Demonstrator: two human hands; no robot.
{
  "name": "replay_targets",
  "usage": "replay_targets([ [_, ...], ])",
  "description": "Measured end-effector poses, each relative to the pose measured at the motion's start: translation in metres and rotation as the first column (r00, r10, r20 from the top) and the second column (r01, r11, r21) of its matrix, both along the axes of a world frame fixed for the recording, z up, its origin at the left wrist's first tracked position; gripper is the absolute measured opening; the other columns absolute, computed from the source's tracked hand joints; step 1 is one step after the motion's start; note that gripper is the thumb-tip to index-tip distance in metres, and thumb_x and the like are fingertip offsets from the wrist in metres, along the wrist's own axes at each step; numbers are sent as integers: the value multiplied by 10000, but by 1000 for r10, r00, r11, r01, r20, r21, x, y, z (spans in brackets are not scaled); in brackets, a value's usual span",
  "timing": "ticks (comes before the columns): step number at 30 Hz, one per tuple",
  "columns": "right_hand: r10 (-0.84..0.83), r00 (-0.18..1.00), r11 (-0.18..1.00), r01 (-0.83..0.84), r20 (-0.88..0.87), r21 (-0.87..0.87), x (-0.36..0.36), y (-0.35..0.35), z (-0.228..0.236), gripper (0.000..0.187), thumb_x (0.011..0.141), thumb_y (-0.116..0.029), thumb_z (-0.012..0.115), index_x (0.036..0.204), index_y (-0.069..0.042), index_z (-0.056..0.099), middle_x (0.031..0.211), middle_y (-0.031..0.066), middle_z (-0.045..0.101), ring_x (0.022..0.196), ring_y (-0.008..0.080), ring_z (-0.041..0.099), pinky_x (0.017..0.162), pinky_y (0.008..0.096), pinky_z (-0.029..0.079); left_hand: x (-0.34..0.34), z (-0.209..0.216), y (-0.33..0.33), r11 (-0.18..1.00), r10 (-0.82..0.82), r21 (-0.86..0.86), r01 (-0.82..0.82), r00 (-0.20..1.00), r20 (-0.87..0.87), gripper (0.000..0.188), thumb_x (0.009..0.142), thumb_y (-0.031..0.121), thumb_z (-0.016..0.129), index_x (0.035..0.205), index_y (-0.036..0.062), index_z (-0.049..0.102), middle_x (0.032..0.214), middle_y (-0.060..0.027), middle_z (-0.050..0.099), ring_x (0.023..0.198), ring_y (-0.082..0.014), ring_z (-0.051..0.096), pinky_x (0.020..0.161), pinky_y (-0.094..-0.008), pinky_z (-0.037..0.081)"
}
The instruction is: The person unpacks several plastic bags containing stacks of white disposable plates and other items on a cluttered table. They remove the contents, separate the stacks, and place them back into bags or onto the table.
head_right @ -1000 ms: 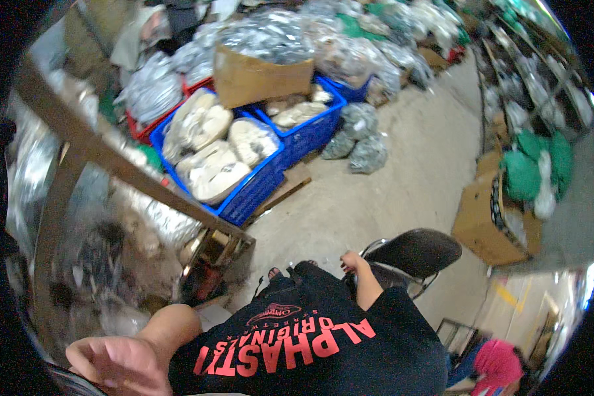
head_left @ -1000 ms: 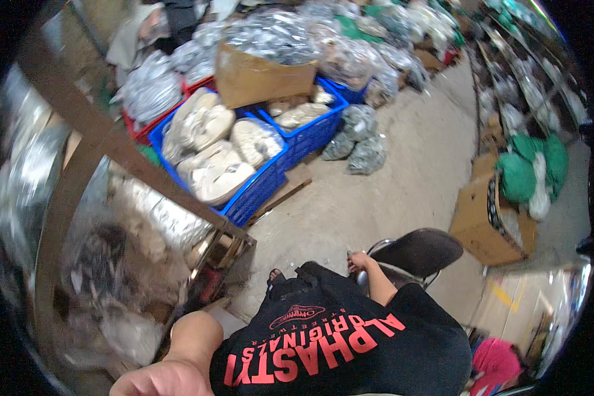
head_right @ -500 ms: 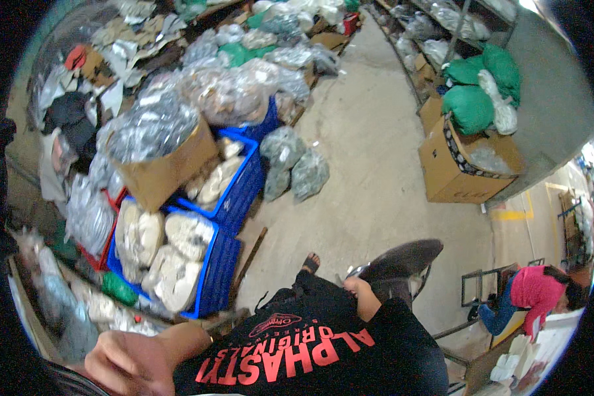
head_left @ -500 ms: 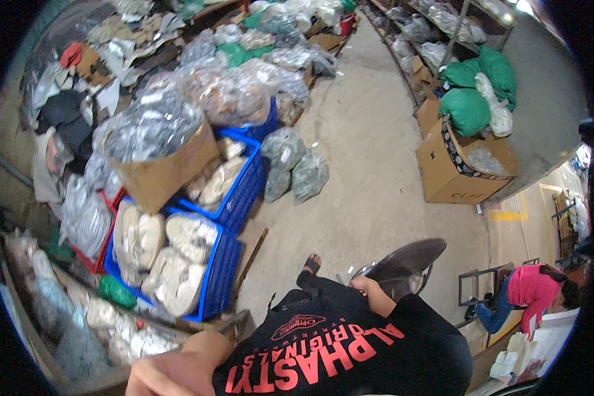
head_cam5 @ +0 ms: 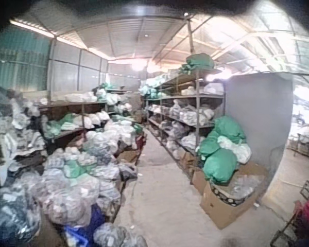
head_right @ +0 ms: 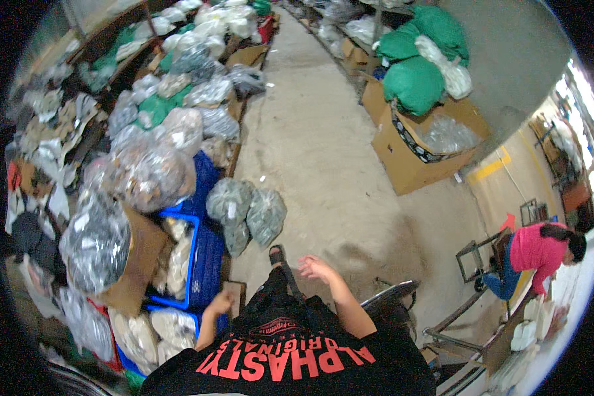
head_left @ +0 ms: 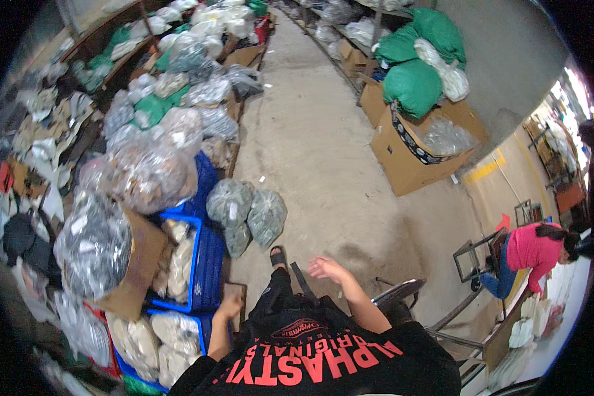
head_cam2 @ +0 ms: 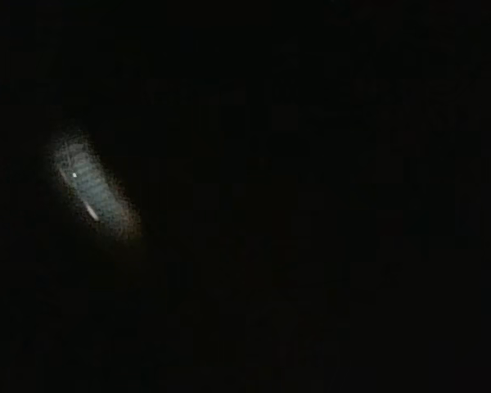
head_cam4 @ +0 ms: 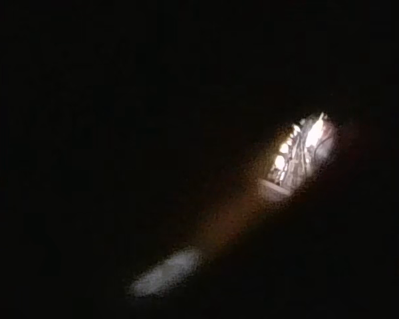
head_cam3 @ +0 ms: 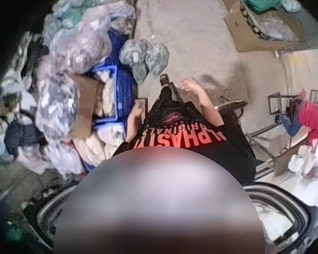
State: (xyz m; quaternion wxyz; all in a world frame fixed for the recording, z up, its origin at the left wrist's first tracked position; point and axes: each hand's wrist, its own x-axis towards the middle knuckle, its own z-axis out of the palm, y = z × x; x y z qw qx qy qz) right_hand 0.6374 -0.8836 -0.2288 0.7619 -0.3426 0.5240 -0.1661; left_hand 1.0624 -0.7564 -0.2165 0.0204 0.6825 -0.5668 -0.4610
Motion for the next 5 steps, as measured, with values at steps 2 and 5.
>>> replay_targets([
  [2, 10, 966, 997, -30, -259, -75, -18, -44, -14, 411, 1089, -393, 447, 1326, -106, 621, 1252, 99, 683, 1037, 188, 674, 817, 373, 535, 14, -10, 41, 985, 96, -125, -122, 975, -203, 340, 868, 247, 663, 1160, 85, 727, 1133, -197, 721, 1019, -279, 677, 935, -419, 502],
  [5, 96, 844, 994, -111, -528, 4, -59, -93, -29, 413, 1073, -414, 468, 1367, -165, 616, 1287, 130, 679, 1006, 218, 700, 839, 382, 565, 27, -6, 13, 959, 99, -226, -169, 951, -292, 358, 872, 299, 724, 1199, 161, 770, 1151, -205, 731, 1051, -198, 690, 961, -363, 496],
])
